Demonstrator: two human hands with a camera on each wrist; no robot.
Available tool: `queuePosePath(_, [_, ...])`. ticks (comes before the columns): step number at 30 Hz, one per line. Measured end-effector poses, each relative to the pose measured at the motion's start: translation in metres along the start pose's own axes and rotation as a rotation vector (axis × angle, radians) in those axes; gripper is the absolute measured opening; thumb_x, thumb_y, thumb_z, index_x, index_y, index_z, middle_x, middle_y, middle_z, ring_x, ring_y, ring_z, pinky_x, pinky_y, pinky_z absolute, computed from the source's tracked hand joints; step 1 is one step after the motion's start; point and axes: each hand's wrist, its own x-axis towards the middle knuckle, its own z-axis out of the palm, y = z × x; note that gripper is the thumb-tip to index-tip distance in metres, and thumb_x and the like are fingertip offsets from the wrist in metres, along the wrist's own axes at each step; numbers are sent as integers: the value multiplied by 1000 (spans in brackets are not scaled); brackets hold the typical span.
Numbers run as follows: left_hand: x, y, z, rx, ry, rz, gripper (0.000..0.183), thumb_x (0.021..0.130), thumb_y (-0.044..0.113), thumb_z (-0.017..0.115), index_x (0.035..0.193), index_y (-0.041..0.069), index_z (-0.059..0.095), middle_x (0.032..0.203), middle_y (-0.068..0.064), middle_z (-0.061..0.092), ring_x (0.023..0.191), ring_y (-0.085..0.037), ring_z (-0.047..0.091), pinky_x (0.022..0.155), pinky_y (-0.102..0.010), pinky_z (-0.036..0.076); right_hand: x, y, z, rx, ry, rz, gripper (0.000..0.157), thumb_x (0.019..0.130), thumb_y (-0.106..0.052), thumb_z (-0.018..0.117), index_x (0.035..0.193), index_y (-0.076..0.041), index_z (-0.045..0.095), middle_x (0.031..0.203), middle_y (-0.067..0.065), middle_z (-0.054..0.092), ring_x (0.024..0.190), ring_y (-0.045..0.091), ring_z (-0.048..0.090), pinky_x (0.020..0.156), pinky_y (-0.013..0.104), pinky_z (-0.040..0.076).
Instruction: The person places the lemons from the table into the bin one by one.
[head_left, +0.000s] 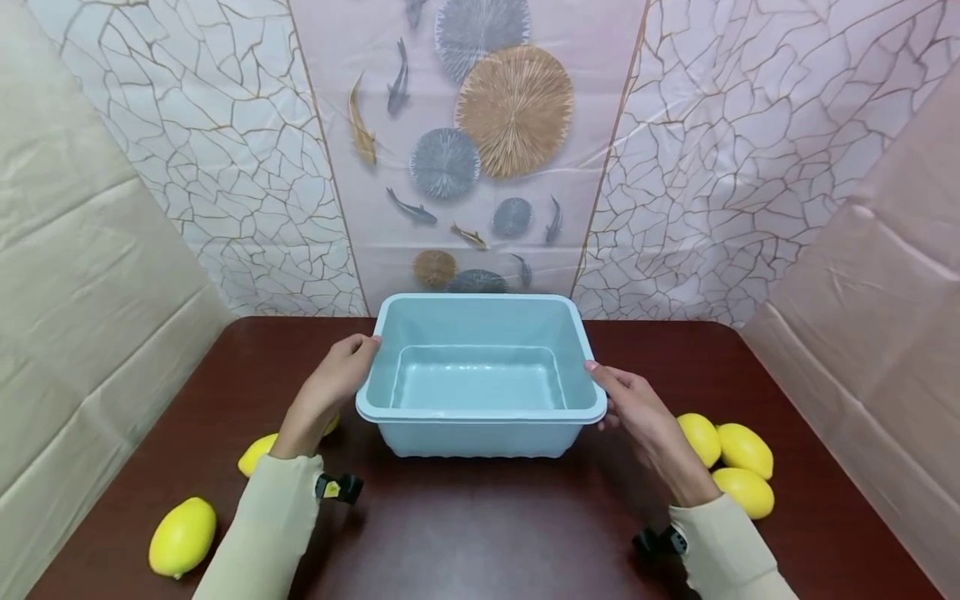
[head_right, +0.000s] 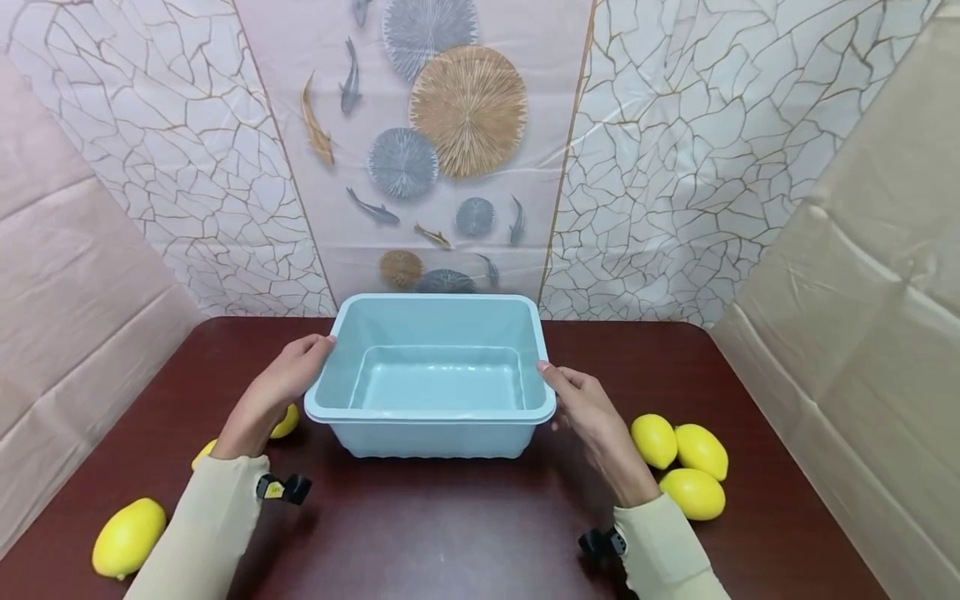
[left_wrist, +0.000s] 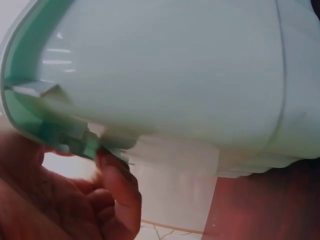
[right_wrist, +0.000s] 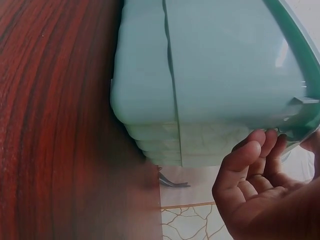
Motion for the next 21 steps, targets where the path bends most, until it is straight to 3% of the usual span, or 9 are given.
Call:
queuePosePath(4, [9, 11, -1, 22, 7, -10, 48, 106, 35, 30, 132, -3, 42, 128, -20, 48, 113, -30, 50, 89, -39, 45, -1, -1, -1, 12, 2, 0, 72, 95, -58, 56, 137, 0, 50, 71, -1, 59, 64, 14, 55, 62, 26, 50])
queuePosePath(9, [21, 15, -4, 79, 12, -5, 43, 106, 30, 32, 128, -5, 41, 122, -21, 48, 106, -30, 50, 84, -37, 45, -2, 1, 0, 21, 7, 1, 72, 96, -55, 56, 139, 2, 48, 82, 2, 65, 66, 12, 57, 61, 26, 50])
queuePosePath(15, [34, 16, -4, 108, 36, 8, 51, 107, 32, 32, 140, -7, 38, 132, -24, 49, 113, -31, 53, 91, -42, 48, -1, -1, 0, 14, 8, 6, 74, 96, -57, 56, 141, 1, 47, 88, 3, 67, 66, 12, 58, 61, 25, 50])
queuePosePath(21, [41, 17, 1, 150, 58, 80, 48, 107, 30, 30, 137, -4, 48, 115, -22, 57, 98, -30, 57, 81, -40, 49, -1, -2, 0, 26, -2, -6, 71, 97, -53, 56, 141, 2, 47, 88, 3, 67, 66, 11, 58, 60, 25, 50])
